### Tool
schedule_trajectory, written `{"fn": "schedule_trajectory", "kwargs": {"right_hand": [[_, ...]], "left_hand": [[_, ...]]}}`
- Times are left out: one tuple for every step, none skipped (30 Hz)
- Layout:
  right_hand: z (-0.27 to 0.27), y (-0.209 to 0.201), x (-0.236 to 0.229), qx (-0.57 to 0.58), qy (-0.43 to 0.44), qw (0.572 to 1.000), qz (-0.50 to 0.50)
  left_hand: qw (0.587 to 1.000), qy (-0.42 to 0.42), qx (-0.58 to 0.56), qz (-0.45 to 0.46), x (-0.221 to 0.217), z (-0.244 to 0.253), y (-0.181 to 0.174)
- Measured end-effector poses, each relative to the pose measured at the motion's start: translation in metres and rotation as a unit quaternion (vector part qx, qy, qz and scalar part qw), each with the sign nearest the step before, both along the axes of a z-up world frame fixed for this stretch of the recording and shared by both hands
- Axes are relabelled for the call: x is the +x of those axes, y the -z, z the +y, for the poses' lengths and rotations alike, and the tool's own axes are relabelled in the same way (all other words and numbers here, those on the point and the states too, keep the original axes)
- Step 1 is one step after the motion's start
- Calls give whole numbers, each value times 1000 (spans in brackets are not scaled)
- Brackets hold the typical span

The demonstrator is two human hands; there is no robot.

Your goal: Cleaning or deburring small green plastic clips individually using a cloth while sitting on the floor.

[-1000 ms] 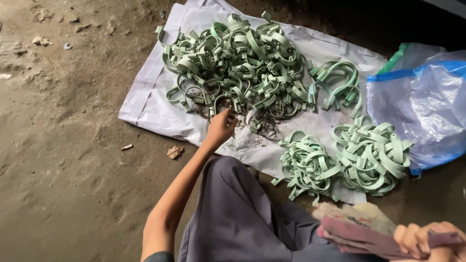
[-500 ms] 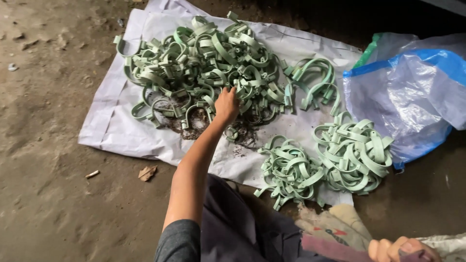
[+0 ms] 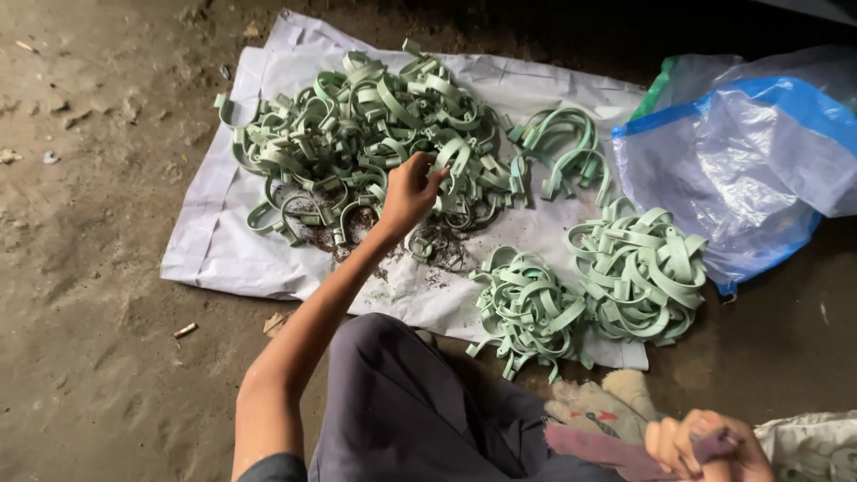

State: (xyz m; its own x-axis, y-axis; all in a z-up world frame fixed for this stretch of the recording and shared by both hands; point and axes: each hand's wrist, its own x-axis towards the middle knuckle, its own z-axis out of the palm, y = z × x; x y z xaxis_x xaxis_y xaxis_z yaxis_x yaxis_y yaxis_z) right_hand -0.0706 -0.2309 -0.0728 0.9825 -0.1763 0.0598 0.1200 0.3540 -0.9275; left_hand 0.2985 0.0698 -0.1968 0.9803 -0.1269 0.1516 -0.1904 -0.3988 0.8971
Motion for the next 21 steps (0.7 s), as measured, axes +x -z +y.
{"fn": "schedule_trajectory", "kwargs": {"right_hand": [[-2, 8, -3, 0, 2, 1000, -6], [-5, 17, -6, 104, -2, 995, 9], [-8, 26, -8, 207, -7, 978, 23], [14, 15, -4, 208, -7, 978, 17], [35, 5, 0, 84, 80, 993, -30], [56, -4, 3, -42, 170, 982, -72], [59, -3, 3, -41, 173, 981, -77], [62, -3, 0, -64, 164, 981, -75], [65, -2, -2, -88, 156, 981, -71], [75, -9, -4, -88, 161, 980, -71], [85, -15, -6, -116, 159, 977, -76], [94, -21, -7, -144, 158, 974, -81], [98, -20, -12, -144, 163, 973, -81], [102, -18, -17, -194, 182, 962, -69], [106, -16, -20, -244, 200, 947, -55], [109, -17, -28, -245, 206, 946, -53], [112, -18, -34, -231, 209, 949, -42], [115, -19, -39, -216, 212, 952, -33], [118, -23, -43, -216, 218, 951, -35], [121, -26, -48, -227, 228, 946, -39], [124, -30, -52, -237, 238, 941, -44]], "left_hand": [[1000, 2, 0, -6, -19, 0, -25], [997, 30, -74, 22, -39, 1, -49], [986, 59, -146, 50, -59, 1, -73], [987, 60, -145, 44, -78, -1, -90], [982, 83, -166, 38, -97, -3, -107], [976, 107, -186, 32, -117, -6, -124], [976, 111, -185, 27, -138, -10, -135], [964, 148, -223, 10, -162, -12, -144], [948, 184, -260, -6, -186, -15, -154], [947, 190, -260, -5, -208, -19, -161], [937, 208, -279, -14, -231, -23, -169], [927, 226, -298, -24, -253, -26, -176], [926, 232, -298, -23, -271, -28, -180], [929, 227, -291, -33, -288, -32, -184], [932, 221, -285, -44, -304, -35, -187], [930, 228, -285, -42, -316, -35, -189], [940, 218, -249, -79, -328, -35, -192], [948, 207, -212, -119, -338, -35, -194], [946, 213, -213, -121, -344, -34, -197], [942, 216, -223, -126, -351, -33, -200], [938, 219, -233, -132, -357, -32, -203]]}}
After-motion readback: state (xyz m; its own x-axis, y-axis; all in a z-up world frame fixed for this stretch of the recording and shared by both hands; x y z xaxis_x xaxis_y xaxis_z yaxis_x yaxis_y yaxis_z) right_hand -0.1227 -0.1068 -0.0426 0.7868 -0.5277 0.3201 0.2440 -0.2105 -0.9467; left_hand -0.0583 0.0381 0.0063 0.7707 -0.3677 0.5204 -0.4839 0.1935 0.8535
